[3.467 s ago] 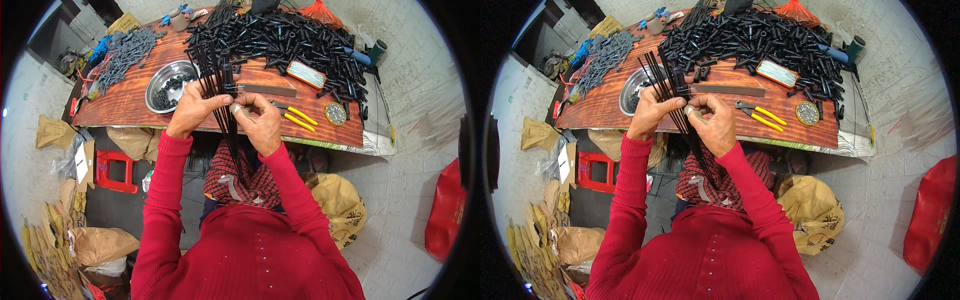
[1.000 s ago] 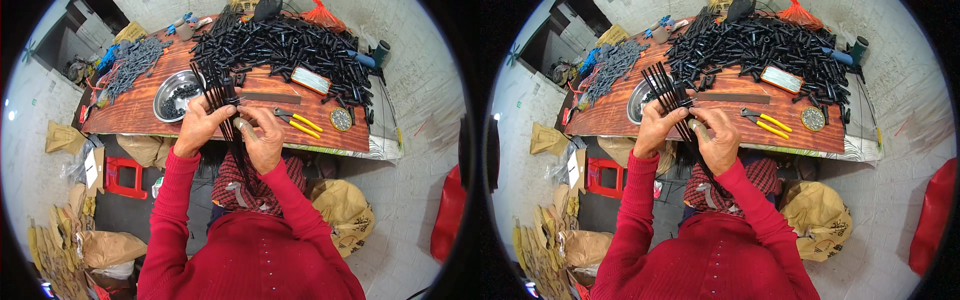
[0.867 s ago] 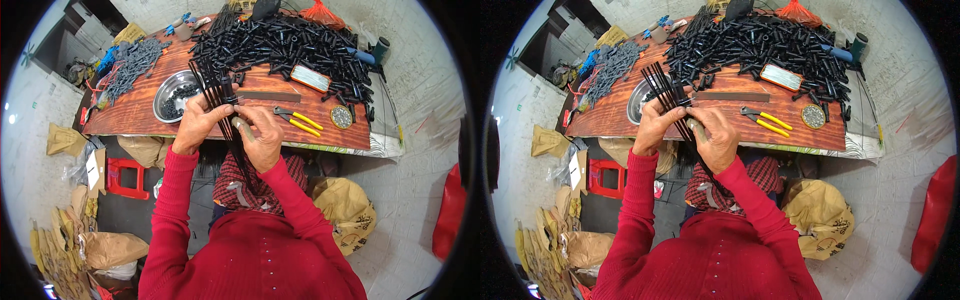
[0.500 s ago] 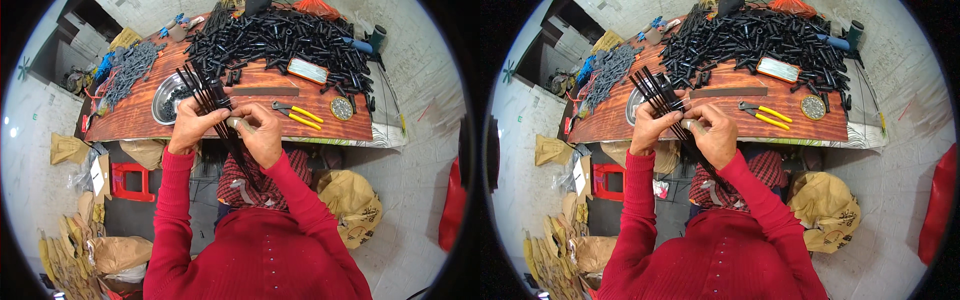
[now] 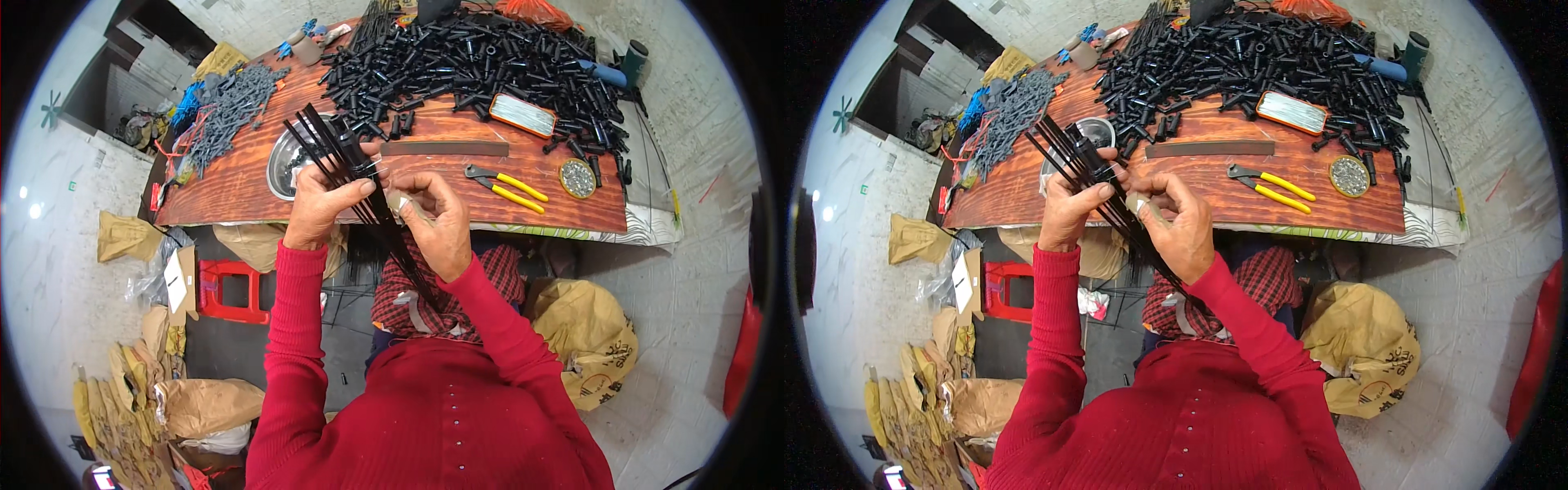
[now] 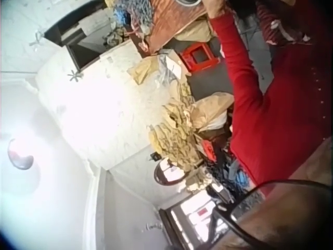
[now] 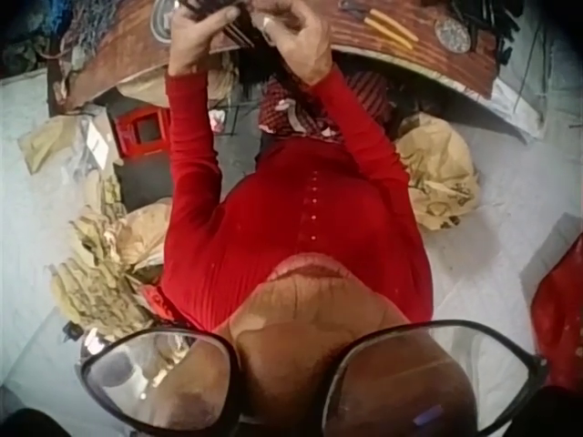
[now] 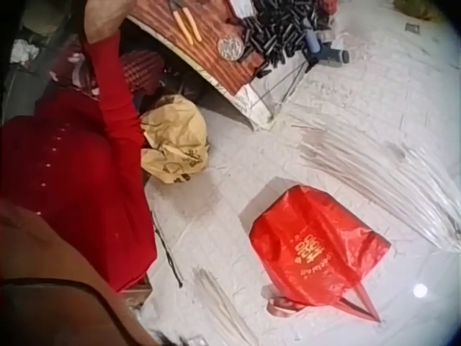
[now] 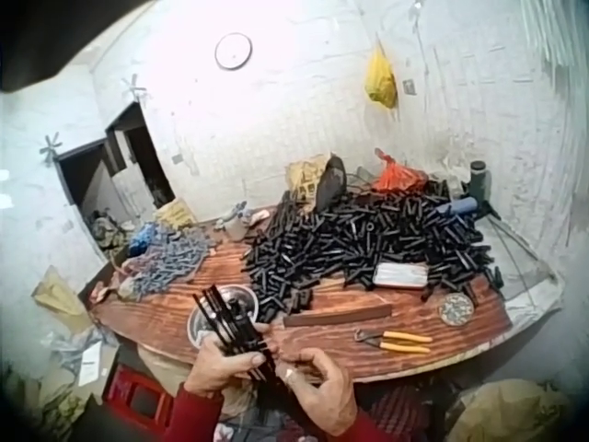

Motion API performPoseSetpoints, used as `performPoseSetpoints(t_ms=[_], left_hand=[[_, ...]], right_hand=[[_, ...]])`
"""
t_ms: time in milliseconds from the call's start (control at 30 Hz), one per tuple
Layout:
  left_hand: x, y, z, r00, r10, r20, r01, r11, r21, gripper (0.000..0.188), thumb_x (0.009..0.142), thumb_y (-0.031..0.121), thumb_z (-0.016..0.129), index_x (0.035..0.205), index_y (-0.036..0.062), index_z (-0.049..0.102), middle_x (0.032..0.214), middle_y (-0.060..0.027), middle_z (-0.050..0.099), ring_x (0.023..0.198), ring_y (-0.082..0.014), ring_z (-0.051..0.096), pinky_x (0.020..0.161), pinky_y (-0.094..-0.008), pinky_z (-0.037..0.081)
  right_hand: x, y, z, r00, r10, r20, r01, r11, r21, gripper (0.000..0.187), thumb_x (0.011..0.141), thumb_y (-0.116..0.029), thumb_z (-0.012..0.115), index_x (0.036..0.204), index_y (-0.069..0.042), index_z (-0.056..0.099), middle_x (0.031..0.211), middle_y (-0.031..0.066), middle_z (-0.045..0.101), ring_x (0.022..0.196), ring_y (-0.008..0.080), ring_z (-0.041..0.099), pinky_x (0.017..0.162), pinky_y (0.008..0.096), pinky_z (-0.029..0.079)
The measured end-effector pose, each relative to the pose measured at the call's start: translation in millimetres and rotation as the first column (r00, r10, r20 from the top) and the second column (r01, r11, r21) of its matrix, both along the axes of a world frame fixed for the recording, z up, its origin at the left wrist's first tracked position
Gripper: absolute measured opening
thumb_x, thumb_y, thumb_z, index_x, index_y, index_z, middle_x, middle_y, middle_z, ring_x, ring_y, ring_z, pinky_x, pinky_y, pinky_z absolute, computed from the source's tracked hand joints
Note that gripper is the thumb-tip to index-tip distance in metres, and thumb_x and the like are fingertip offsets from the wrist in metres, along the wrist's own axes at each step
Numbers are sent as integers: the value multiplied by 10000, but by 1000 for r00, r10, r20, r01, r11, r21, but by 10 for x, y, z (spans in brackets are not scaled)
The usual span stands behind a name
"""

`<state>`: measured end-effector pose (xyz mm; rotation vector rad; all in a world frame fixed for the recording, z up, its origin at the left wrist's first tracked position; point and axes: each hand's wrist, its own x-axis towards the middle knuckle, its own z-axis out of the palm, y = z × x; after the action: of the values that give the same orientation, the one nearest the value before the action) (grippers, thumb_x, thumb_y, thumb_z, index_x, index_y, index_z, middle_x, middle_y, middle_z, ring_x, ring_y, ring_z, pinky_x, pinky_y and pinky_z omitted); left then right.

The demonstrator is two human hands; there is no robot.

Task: Picking up multiple black wires, aligning them, and using pliers to assemble or trim them.

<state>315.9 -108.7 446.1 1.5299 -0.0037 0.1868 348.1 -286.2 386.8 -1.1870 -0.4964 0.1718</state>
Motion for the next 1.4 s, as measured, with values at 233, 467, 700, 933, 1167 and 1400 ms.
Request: performPoseSetpoints(t_ms=[233, 467, 700, 933, 1167, 1400], left_hand=[[40, -22, -34, 997, 8, 73, -14, 997, 75, 443, 814, 24, 762, 1234, -23, 631, 989, -84, 725, 892, -142, 691, 834, -284, 557], [24, -71, -26, 994, 55, 90, -64, 992, 107, 400, 806, 46, 780, 1185, -13, 664, 974, -27, 706, 864, -98, 656, 789, -247, 530], [19, -151, -13, 988, 109, 106, -124, 981, 149, 377, 793, 61, 794, 1150, 8, 688, 963, -26, 704, 847, -86, 640, 768, -250, 524], [44, -200, 16, 994, 55, 100, -72, 982, 177, 364, 787, 84, 809, 1125, 11, 697, 928, -17, 701, 828, -91, 635, 769, -257, 522], [43, -266, 58, 996, 57, 72, -68, 986, 150, 379, 799, 45, 787, 1159, -6, 679, 960, -49, 719, 859, -110, 662, 798, -263, 530], [-25, -135, -12, 987, 125, 97, -132, 988, 75, 408, 786, -14, 769, 1178, -27, 658, 965, -57, 706, 826, -107, 662, 791, -262, 544]], right_hand=[[67, 0, 142, 927, -154, 342, 209, 969, -129, 399, 811, 85, 617, 1199, -5, 642, 1073, 110, 638, 874, 172, 673, 757, 279, 539], [90, -56, 293, 664, -334, 669, 494, 868, -57, 253, 745, 30, 728, 994, -14, 728, 893, 102, 673, 761, 239, 680, 669, 319, 552], [163, -128, 454, 872, -192, 450, 345, 893, -289, 95, 838, -65, 721, 901, 5, 709, 837, 80, 688, 705, 142, 647, 613, 265, 504], [133, -212, 233, 999, -26, 19, 27, 997, -73, 113, 935, -55, 619, 977, 43, 661, 854, 37, 670, 749, 81, 608, 684, 239, 507], [89, -236, 175, 995, 94, -30, -94, 996, -8, 127, 960, -81, 608, 1000, 39, 626, 877, 52, 662, 775, 94, 619, 704, 247, 519], [487, -756, -241, 918, -120, 379, 284, 866, -413, 190, 893, -131, 686, 1030, -11, 633, 939, 85, 662, 809, 176, 645, 724, 303, 523]])
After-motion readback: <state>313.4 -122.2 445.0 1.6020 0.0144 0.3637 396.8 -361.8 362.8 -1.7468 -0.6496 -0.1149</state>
